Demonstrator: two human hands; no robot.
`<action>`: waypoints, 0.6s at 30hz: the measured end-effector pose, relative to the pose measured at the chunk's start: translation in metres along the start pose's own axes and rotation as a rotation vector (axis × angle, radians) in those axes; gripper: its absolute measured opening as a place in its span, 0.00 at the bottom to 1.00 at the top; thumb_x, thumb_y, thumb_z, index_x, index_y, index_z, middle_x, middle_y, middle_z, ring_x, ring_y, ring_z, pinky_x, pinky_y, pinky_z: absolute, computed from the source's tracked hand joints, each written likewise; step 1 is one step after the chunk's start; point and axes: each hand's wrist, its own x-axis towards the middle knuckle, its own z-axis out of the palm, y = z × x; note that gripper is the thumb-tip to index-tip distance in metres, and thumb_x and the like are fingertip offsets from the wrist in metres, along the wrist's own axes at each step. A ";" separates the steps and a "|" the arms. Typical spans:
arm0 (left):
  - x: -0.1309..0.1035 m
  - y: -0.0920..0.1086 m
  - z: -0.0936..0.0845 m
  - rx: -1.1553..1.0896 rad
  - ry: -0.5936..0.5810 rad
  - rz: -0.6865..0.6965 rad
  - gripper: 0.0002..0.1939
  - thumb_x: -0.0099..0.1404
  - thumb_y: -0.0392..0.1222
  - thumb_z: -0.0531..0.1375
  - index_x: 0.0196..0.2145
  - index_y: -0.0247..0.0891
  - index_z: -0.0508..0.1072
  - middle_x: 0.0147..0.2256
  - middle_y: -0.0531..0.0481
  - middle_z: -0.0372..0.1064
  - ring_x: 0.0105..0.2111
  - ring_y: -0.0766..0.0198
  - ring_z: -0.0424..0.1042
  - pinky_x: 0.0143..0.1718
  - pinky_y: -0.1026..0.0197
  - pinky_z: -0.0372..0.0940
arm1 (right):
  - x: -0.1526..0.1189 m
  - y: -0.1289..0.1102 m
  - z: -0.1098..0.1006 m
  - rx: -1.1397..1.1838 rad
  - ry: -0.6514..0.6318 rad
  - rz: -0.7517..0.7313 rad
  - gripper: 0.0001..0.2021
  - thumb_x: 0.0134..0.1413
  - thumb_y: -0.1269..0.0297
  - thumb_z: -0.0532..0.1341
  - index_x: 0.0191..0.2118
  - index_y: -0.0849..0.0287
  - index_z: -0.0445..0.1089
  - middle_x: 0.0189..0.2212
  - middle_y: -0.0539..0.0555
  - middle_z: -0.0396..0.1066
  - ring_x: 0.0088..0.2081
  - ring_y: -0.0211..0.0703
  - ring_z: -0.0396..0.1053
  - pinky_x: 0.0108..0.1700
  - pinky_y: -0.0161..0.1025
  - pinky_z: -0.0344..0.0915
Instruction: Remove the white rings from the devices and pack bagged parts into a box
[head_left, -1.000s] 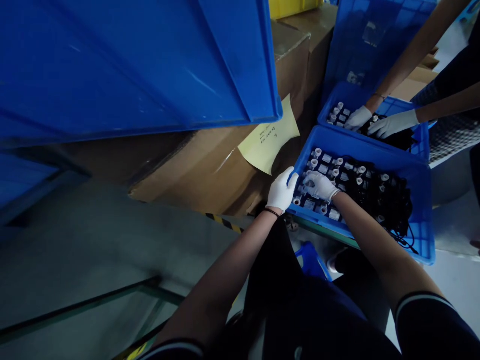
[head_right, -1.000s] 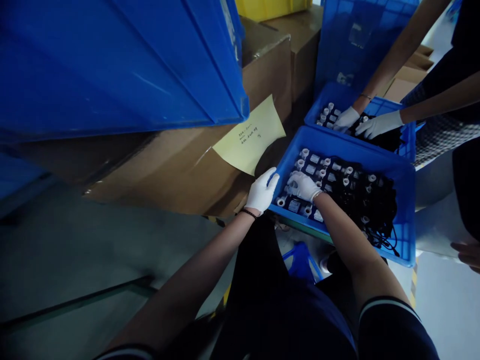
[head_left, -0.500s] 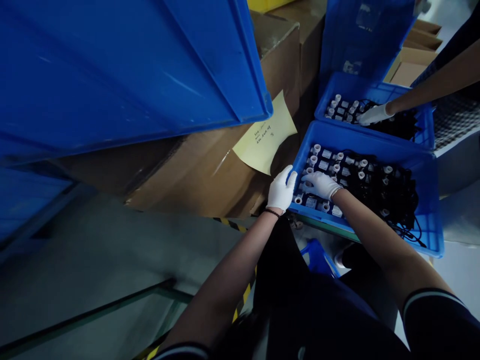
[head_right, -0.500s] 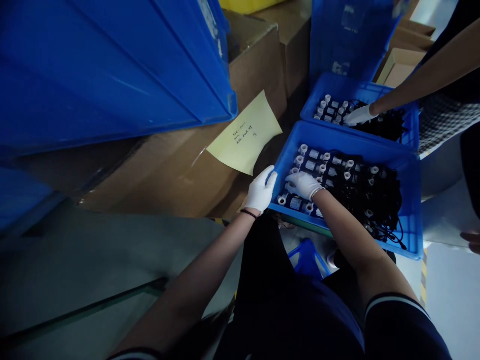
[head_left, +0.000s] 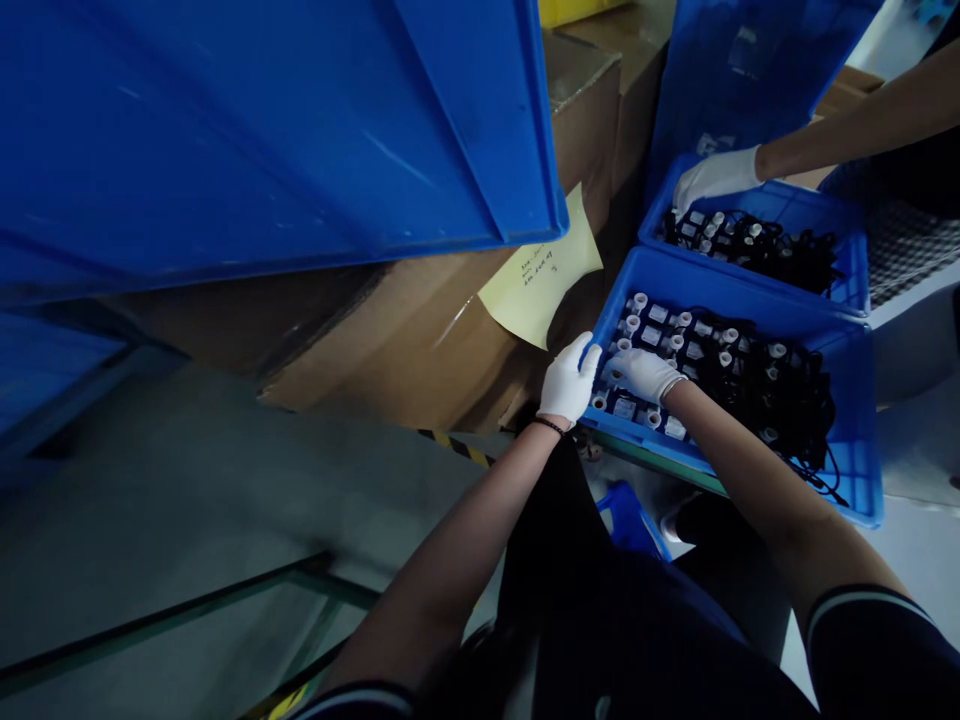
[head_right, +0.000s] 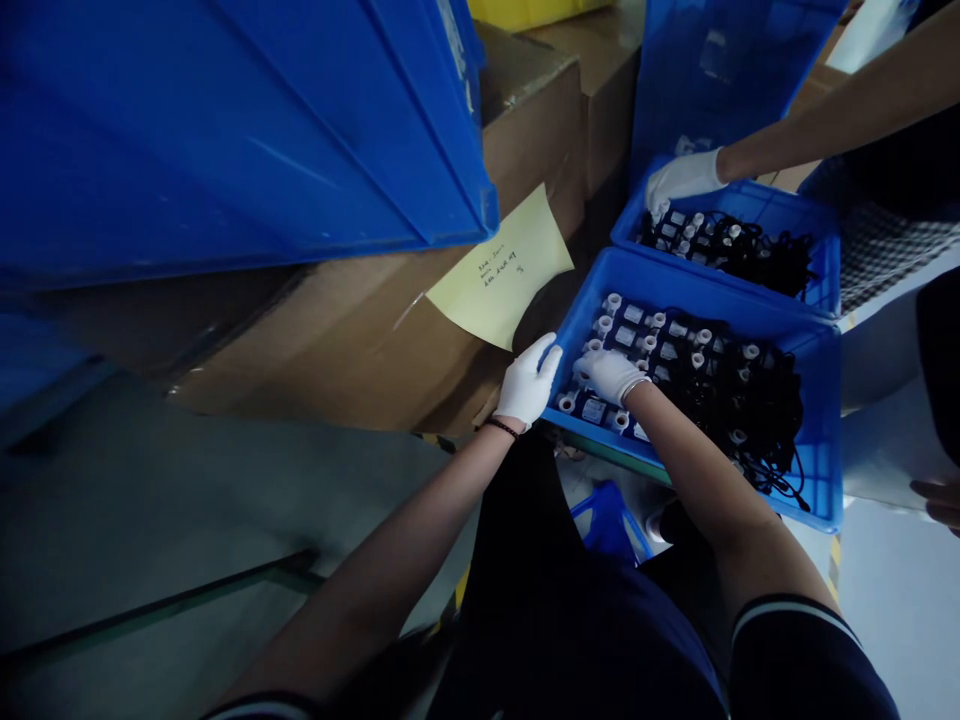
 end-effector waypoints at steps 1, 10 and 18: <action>0.000 0.000 0.000 -0.002 0.000 0.001 0.22 0.71 0.50 0.53 0.57 0.37 0.71 0.56 0.46 0.69 0.57 0.59 0.67 0.61 0.57 0.61 | 0.000 -0.001 -0.001 -0.006 -0.001 0.006 0.12 0.63 0.66 0.55 0.49 0.57 0.72 0.42 0.59 0.73 0.42 0.49 0.72 0.41 0.39 0.65; 0.000 0.000 -0.001 0.010 -0.009 -0.001 0.22 0.71 0.51 0.52 0.57 0.38 0.70 0.56 0.47 0.69 0.58 0.58 0.67 0.62 0.57 0.61 | 0.005 -0.011 -0.007 -0.082 -0.022 0.222 0.21 0.55 0.47 0.62 0.45 0.60 0.71 0.39 0.64 0.74 0.43 0.58 0.73 0.43 0.47 0.68; 0.000 0.001 0.000 0.006 0.006 0.017 0.22 0.71 0.50 0.53 0.56 0.37 0.71 0.56 0.46 0.69 0.57 0.58 0.67 0.61 0.57 0.61 | -0.012 -0.012 -0.010 0.007 -0.009 0.263 0.34 0.52 0.52 0.63 0.63 0.51 0.56 0.49 0.62 0.73 0.46 0.59 0.73 0.41 0.48 0.69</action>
